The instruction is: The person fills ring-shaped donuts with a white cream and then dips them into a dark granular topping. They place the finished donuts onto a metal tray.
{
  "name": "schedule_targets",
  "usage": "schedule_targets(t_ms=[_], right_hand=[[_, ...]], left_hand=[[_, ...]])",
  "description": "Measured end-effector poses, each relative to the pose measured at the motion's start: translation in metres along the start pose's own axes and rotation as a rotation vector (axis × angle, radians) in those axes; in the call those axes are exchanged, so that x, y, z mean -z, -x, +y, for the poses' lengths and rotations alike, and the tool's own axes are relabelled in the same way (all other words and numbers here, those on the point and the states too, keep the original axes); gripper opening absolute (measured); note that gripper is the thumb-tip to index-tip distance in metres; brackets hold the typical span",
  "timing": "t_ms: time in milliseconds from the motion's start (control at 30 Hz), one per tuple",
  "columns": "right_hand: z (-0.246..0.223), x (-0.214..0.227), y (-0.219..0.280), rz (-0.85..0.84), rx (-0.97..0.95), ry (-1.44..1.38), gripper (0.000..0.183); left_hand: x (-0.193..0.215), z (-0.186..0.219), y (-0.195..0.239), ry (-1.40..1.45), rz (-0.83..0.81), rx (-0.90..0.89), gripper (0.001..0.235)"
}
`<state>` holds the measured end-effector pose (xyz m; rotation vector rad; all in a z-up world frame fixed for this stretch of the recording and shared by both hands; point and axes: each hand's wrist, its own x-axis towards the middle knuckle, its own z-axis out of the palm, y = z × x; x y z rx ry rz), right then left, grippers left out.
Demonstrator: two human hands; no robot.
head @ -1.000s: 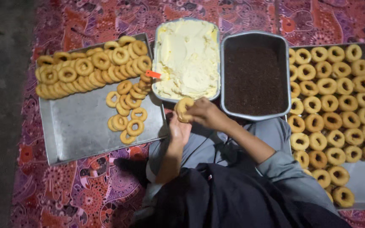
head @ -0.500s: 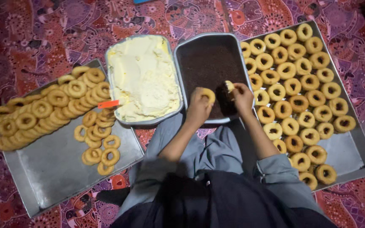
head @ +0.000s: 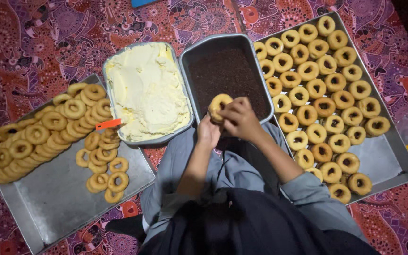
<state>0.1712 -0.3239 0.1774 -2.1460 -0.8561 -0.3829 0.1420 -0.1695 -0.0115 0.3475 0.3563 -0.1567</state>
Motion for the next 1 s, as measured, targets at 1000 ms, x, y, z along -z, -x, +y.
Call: schedule_targets(t_ms=[1000], right_hand=[[0.196, 0.282, 0.345, 0.566, -1.568, -0.524, 0.088]], left_hand=[[0.018, 0.1, 0.202, -1.846, 0.599, -0.988, 0.025]])
